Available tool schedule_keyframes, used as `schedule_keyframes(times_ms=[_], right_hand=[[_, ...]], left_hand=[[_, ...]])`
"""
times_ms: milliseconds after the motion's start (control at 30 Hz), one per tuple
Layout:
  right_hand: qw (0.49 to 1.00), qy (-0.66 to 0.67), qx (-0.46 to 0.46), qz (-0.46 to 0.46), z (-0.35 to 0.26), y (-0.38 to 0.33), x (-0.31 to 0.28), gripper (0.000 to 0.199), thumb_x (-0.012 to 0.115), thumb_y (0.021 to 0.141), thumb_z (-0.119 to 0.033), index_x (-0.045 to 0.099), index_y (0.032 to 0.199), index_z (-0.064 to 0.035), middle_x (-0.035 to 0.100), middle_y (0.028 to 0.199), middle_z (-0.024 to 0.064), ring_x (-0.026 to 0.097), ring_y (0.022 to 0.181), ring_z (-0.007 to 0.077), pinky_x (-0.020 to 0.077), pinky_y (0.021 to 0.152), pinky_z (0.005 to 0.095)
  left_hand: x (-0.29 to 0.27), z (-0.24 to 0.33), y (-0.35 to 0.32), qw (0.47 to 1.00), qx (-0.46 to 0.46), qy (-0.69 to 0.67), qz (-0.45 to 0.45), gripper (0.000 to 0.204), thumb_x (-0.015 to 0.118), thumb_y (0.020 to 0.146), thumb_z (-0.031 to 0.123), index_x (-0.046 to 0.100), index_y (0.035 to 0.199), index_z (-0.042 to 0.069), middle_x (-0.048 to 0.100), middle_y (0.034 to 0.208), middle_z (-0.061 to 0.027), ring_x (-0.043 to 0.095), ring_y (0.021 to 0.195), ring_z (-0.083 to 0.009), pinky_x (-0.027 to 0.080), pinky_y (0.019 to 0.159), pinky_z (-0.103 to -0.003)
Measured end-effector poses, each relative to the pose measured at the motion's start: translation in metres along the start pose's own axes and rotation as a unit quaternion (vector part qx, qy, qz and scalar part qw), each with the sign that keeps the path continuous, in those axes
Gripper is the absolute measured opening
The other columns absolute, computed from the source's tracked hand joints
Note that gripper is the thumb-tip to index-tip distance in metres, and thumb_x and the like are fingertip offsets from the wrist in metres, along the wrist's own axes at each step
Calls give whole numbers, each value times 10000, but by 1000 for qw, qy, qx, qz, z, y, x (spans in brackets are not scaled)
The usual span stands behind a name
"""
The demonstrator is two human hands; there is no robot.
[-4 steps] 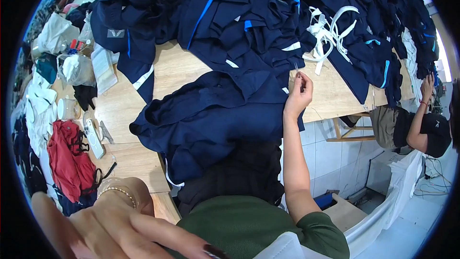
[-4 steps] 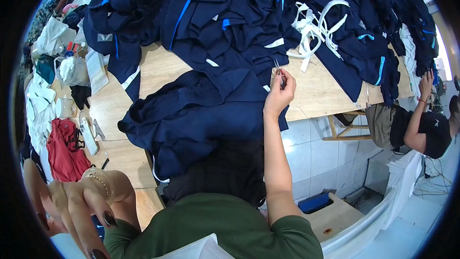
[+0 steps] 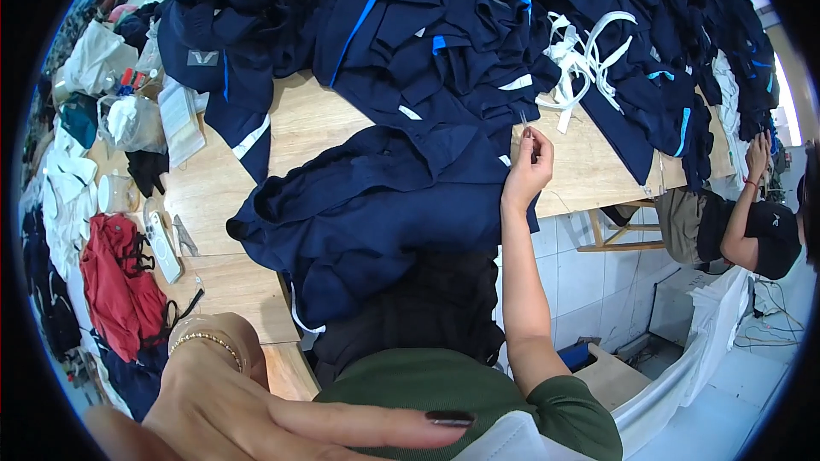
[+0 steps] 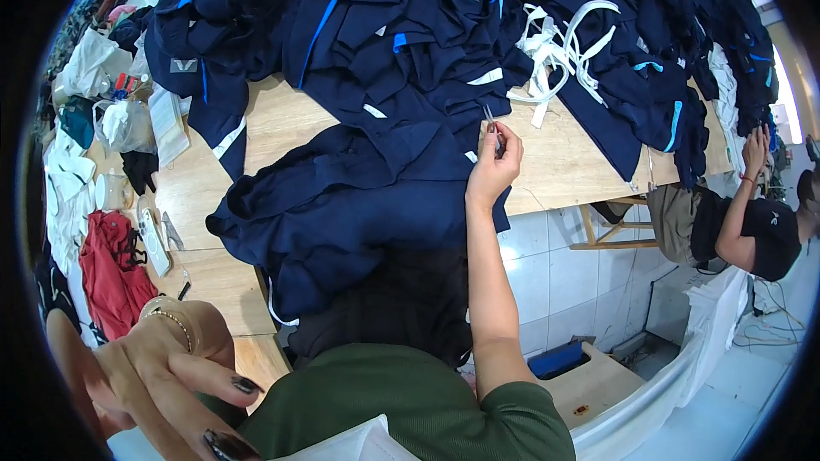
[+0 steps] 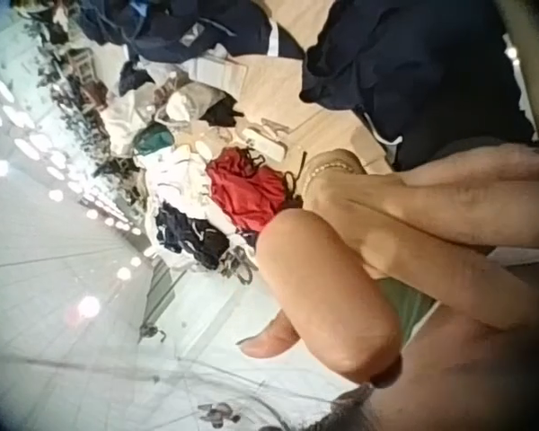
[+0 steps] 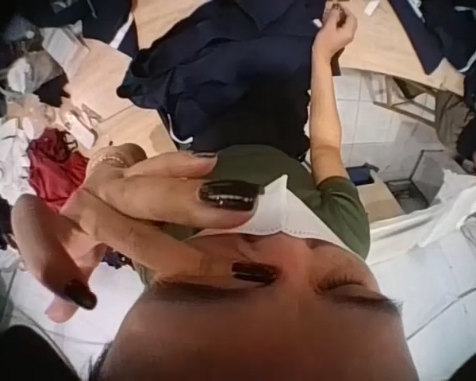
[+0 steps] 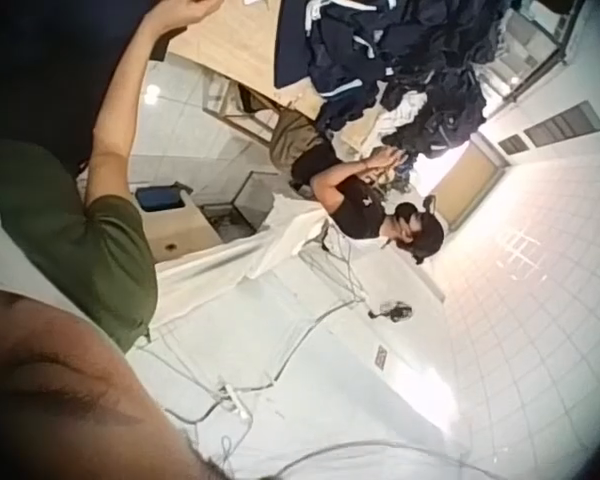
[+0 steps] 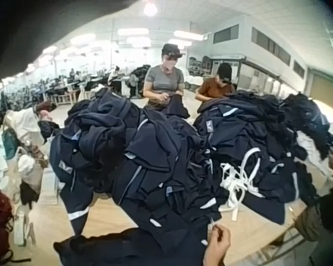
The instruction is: The person is trimming loose threads from blue garments using thread snips at a textile manufacturing workbench.
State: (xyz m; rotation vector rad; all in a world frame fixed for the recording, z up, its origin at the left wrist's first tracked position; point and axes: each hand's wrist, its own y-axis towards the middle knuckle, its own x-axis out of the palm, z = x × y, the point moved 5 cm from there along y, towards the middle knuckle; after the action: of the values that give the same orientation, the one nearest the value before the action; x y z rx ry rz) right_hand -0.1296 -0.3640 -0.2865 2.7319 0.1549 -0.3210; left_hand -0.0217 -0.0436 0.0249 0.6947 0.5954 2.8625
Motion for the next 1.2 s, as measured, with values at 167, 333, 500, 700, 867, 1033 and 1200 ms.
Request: schedule_keyframes(times_ms=[167, 333, 500, 700, 867, 1033, 1200], right_hand=[[1000, 18, 15, 3, -7, -6, 9, 156, 595, 920, -105, 642, 1021, 4, 601, 970, 84, 577, 871, 165, 464, 787, 281], [999, 12, 31, -1, -7, -7, 5, 158, 596, 922, -108, 641, 1020, 6, 601, 972, 86, 577, 867, 167, 464, 785, 280], [1000, 11, 12, 13, 0, -3, 0, 161, 593, 925, -114, 641, 1024, 2, 597, 961, 80, 575, 857, 166, 460, 774, 280], [999, 24, 36, -7, -14, -14, 18, 186, 605, 933, -155, 640, 1018, 6, 597, 969, 76, 576, 870, 164, 455, 768, 275], [1000, 15, 21, 3, 1, -3, 0, 172, 599, 930, -135, 639, 1018, 7, 604, 981, 82, 580, 881, 167, 458, 777, 278], [998, 52, 32, 0, -12, -11, 14, 167, 600, 926, -130, 639, 1017, 5, 604, 980, 82, 578, 882, 166, 461, 773, 274], [999, 19, 35, 1, -8, -8, 9, 165, 598, 926, -127, 639, 1016, 5, 604, 978, 82, 578, 885, 169, 465, 771, 278]], left_hand=[[-8, 10, -2, 998, -10, 23, 51, 361, 523, 925, 489, 416, 1140, 220, 693, 842, -228, 640, 985, -451, 310, 989, -649], [-7, 9, -7, 999, 5, 1, 54, 337, 564, 899, 465, 452, 1121, 238, 694, 848, -229, 622, 993, -489, 240, 1024, -646], [-7, 3, 11, 997, -75, 2, -9, 393, 585, 879, 475, 445, 1165, 246, 690, 929, -244, 568, 1131, -457, 185, 1059, -649], [1, 12, -27, 964, 180, -43, 189, 411, 625, 841, 516, 515, 1107, 222, 702, 1000, -166, 659, 980, -393, 360, 981, -587], [-3, 15, -10, 980, -116, -21, 163, 439, 661, 768, 617, 604, 800, 183, 705, 889, -141, 691, 860, -294, 415, 943, -542], [-2, 11, -11, 994, 86, -16, 70, 509, 595, 850, 560, 475, 1205, 216, 691, 855, -198, 674, 889, -348, 380, 991, -569], [-12, 14, 1, 998, 25, -26, 42, 494, 572, 882, 496, 387, 1253, 228, 690, 908, -217, 626, 1011, -407, 286, 1058, -607]])
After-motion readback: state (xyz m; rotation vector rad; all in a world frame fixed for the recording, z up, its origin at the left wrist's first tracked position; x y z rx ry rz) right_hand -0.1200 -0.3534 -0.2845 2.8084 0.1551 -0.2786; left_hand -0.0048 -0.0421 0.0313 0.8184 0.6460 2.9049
